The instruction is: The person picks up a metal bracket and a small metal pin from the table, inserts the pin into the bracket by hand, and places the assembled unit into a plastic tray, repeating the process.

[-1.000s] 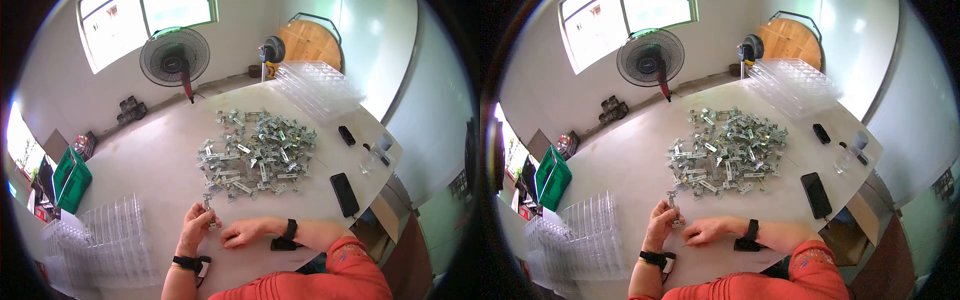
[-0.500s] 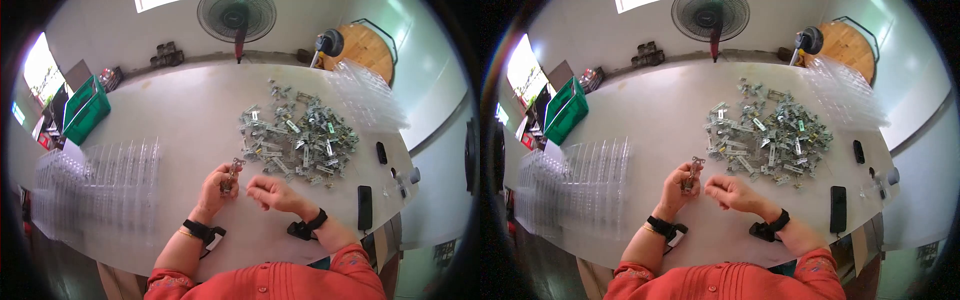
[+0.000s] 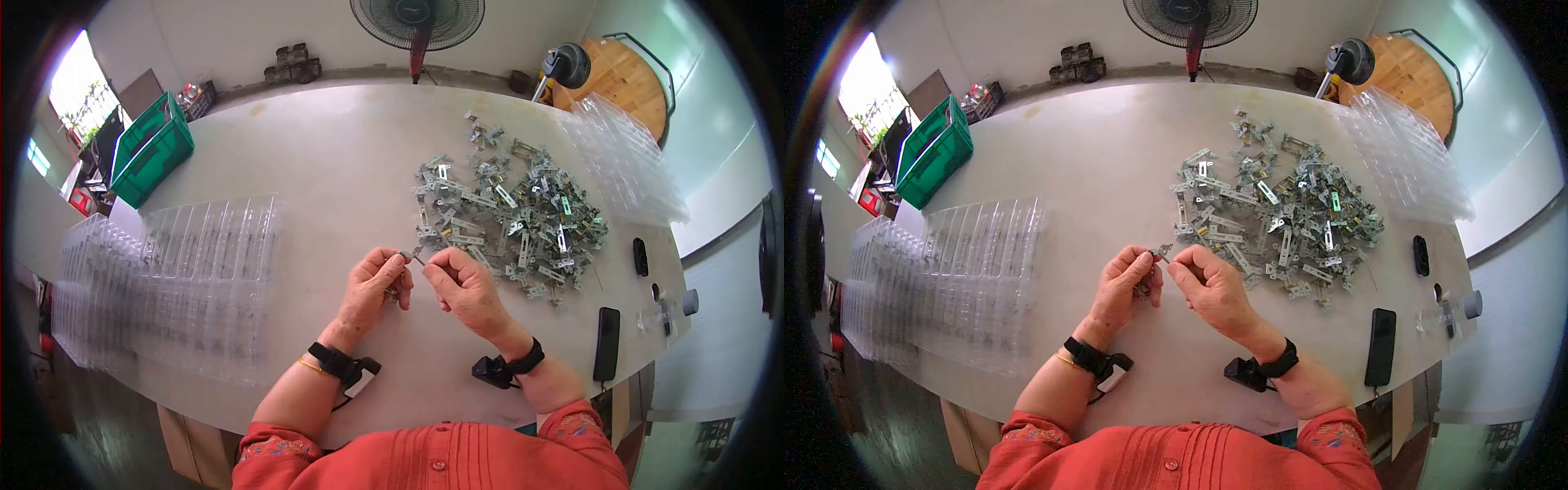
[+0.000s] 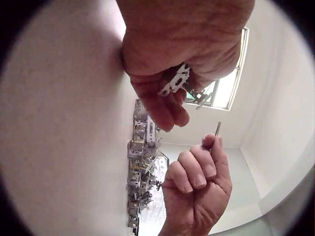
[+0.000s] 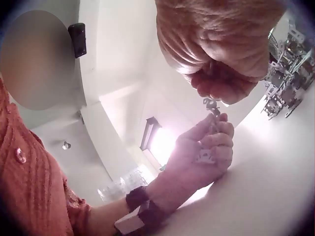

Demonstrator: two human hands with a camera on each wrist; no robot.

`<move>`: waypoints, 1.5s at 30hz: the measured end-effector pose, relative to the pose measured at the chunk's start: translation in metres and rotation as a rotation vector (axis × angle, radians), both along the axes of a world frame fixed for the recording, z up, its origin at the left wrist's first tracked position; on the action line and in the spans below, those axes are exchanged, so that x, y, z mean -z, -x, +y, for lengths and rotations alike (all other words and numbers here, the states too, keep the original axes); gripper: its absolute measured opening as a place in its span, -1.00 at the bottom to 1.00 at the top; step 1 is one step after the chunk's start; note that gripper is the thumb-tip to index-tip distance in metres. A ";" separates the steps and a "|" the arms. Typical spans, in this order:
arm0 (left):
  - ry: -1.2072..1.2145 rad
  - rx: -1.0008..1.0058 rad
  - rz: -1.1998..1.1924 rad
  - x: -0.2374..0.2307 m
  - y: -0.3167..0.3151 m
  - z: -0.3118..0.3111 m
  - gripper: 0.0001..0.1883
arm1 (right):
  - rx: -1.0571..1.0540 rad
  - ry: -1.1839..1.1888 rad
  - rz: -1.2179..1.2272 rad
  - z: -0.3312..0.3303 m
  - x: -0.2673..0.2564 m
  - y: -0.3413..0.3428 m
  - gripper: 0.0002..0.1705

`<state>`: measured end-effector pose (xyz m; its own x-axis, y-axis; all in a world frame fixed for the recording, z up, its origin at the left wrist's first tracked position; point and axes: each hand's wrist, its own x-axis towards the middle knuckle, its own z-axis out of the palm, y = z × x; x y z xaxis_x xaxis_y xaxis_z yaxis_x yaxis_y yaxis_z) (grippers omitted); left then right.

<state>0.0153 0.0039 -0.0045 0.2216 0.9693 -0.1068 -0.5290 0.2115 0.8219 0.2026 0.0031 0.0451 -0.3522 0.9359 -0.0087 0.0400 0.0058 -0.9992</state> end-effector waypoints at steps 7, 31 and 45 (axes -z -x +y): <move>-0.018 0.032 0.060 0.004 0.001 0.002 -0.81 | 0.037 -0.020 -0.024 0.004 0.005 0.001 -0.89; -0.005 0.056 0.244 -0.002 0.000 -0.002 -0.80 | 0.112 -0.170 -0.208 -0.001 0.007 -0.003 -0.90; -0.214 0.106 0.358 0.008 -0.005 -0.003 -0.78 | 0.146 -0.065 -0.233 -0.009 0.010 0.000 -0.87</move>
<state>0.0201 0.0008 -0.0123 0.3069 0.9517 0.0063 -0.1869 0.0537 0.9809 0.2025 -0.0062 0.0346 -0.2095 0.9777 -0.0116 0.2738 0.0473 -0.9606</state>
